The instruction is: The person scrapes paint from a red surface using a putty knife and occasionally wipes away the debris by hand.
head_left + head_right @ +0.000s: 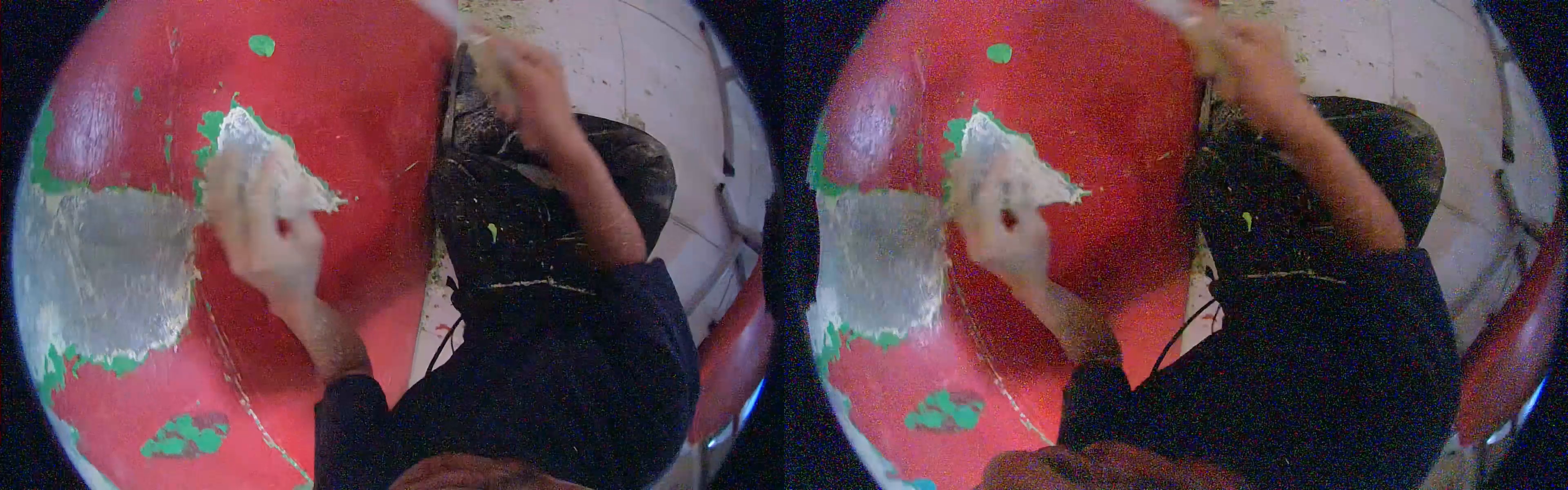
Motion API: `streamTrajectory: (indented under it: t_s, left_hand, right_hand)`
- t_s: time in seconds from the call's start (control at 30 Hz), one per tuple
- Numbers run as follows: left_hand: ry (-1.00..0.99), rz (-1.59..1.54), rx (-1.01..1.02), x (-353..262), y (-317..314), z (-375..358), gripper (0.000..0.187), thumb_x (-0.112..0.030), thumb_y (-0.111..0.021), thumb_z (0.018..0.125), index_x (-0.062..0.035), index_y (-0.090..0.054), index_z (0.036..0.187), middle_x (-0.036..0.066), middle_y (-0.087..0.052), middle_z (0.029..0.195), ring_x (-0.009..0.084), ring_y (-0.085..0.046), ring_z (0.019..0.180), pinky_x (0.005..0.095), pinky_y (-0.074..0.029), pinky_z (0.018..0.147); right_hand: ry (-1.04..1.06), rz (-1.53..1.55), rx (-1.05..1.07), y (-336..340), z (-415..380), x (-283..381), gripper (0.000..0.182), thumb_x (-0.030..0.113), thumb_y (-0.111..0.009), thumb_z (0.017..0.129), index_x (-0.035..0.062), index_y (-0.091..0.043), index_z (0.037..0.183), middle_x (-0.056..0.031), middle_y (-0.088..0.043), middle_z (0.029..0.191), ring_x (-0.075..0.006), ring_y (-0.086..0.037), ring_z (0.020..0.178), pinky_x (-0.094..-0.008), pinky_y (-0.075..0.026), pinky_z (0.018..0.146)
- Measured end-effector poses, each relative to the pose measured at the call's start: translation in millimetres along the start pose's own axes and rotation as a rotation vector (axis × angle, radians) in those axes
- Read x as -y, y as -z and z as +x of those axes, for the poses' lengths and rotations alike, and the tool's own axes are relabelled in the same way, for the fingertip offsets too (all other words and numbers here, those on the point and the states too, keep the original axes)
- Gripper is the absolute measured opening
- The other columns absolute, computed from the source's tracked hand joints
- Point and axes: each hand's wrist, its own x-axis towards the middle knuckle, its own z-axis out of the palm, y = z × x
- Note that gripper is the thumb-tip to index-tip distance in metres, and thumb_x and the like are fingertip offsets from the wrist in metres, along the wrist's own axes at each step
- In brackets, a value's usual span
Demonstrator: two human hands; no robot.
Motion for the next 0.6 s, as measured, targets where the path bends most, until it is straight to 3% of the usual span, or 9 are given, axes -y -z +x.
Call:
streamTrajectory:
  t_s: [0.07, 0.17, 0.23, 0.3, 0.37, 0.47, 0.53, 0.57, 0.6]
  left_hand:
    - [-0.121, 0.372, -0.154, 14, 18, 4, 0.052, -0.033, -0.066, 0.077, -0.0085, -0.053, 0.121, 0.017, -0.049, 0.126, 0.0369, -0.046, 0.116, 0.0511, -0.036, 0.097]
    - [0.301, 1.093, 0.144, -15, -9, 18, 0.06, -0.042, -0.061, 0.079, -0.0129, -0.045, 0.13, 0.014, -0.036, 0.138, 0.0352, -0.033, 0.127, 0.0587, -0.028, 0.099]
    - [0.172, 0.838, 0.328, -11, -40, -5, 0.063, -0.046, -0.056, 0.081, -0.0168, -0.039, 0.134, 0.009, -0.025, 0.145, 0.0321, -0.024, 0.133, 0.0636, -0.019, 0.1]
    - [-0.059, 0.599, 0.541, -16, -72, -37, 0.061, -0.044, -0.057, 0.081, -0.0169, -0.041, 0.133, 0.006, -0.025, 0.146, 0.03, -0.02, 0.135, 0.0611, -0.015, 0.104]
    - [-0.404, 0.479, 0.856, -25, -87, -67, 0.06, -0.044, -0.057, 0.08, -0.0152, -0.044, 0.131, 0.008, -0.031, 0.143, 0.0288, -0.024, 0.134, 0.055, -0.019, 0.106]
    - [-0.24, -0.136, 1.332, -31, -76, -81, 0.057, -0.041, -0.058, 0.079, -0.0118, -0.048, 0.127, 0.011, -0.042, 0.136, 0.0292, -0.034, 0.129, 0.0476, -0.023, 0.107]
    - [-0.301, -0.029, 0.954, -22, -52, -65, 0.051, -0.036, -0.058, 0.081, -0.0101, -0.05, 0.124, 0.012, -0.049, 0.129, 0.0304, -0.044, 0.121, 0.0434, -0.029, 0.104]
    - [-0.082, 0.249, 1.021, -39, -24, -17, 0.049, -0.035, -0.057, 0.082, -0.0099, -0.051, 0.124, 0.012, -0.048, 0.129, 0.03, -0.044, 0.121, 0.0467, -0.03, 0.102]
    - [-0.223, 0.526, 0.708, -19, -7, -15, 0.049, -0.036, -0.056, 0.082, -0.0103, -0.051, 0.124, 0.011, -0.047, 0.131, 0.0292, -0.042, 0.122, 0.0515, -0.029, 0.1]
  right_hand:
    - [0.007, -0.136, -0.103, 52, 21, -20, 0.032, 0.022, -0.05, 0.09, 0.0098, -0.057, 0.118, -0.0004, -0.056, 0.07, -0.0034, -0.043, 0.048, -0.0177, -0.03, 0.037]
    - [-0.131, -0.028, -0.235, 125, 32, -60, 0.032, 0.025, -0.053, 0.089, 0.0107, -0.059, 0.116, -0.0006, -0.055, 0.069, -0.005, -0.043, 0.046, -0.0187, -0.03, 0.036]
    - [-0.114, -0.1, -0.284, 162, 30, -87, 0.031, 0.026, -0.054, 0.088, 0.0105, -0.06, 0.114, -0.0011, -0.054, 0.066, -0.0061, -0.042, 0.044, -0.0199, -0.031, 0.036]
    - [-0.088, -0.156, -0.305, 187, 36, -108, 0.03, 0.027, -0.056, 0.087, 0.0103, -0.061, 0.111, -0.0015, -0.054, 0.064, -0.0071, -0.042, 0.042, -0.0212, -0.032, 0.036]
    - [-0.244, 0.09, -0.337, 165, 19, -77, 0.032, 0.027, -0.056, 0.088, 0.011, -0.06, 0.115, -0.0015, -0.052, 0.061, -0.0066, -0.039, 0.037, -0.0203, -0.03, 0.034]
    - [-0.232, 0.121, -0.274, 162, 13, -78, 0.034, 0.029, -0.055, 0.088, 0.0103, -0.06, 0.116, -0.0008, -0.051, 0.06, -0.0066, -0.038, 0.036, -0.0204, -0.029, 0.032]
    - [-0.276, 0.113, -0.299, 162, 13, -75, 0.034, 0.029, -0.054, 0.089, 0.0103, -0.059, 0.117, -0.0008, -0.051, 0.06, -0.0067, -0.038, 0.036, -0.0204, -0.028, 0.032]
    - [-0.301, 0.106, -0.311, 161, 12, -73, 0.034, 0.029, -0.054, 0.089, 0.0104, -0.058, 0.118, -0.0008, -0.05, 0.06, -0.0068, -0.038, 0.035, -0.0204, -0.028, 0.031]
    - [-0.317, 0.105, -0.31, 158, 11, -70, 0.035, 0.029, -0.054, 0.089, 0.0104, -0.058, 0.118, -0.0008, -0.05, 0.06, -0.0069, -0.038, 0.035, -0.0205, -0.029, 0.031]
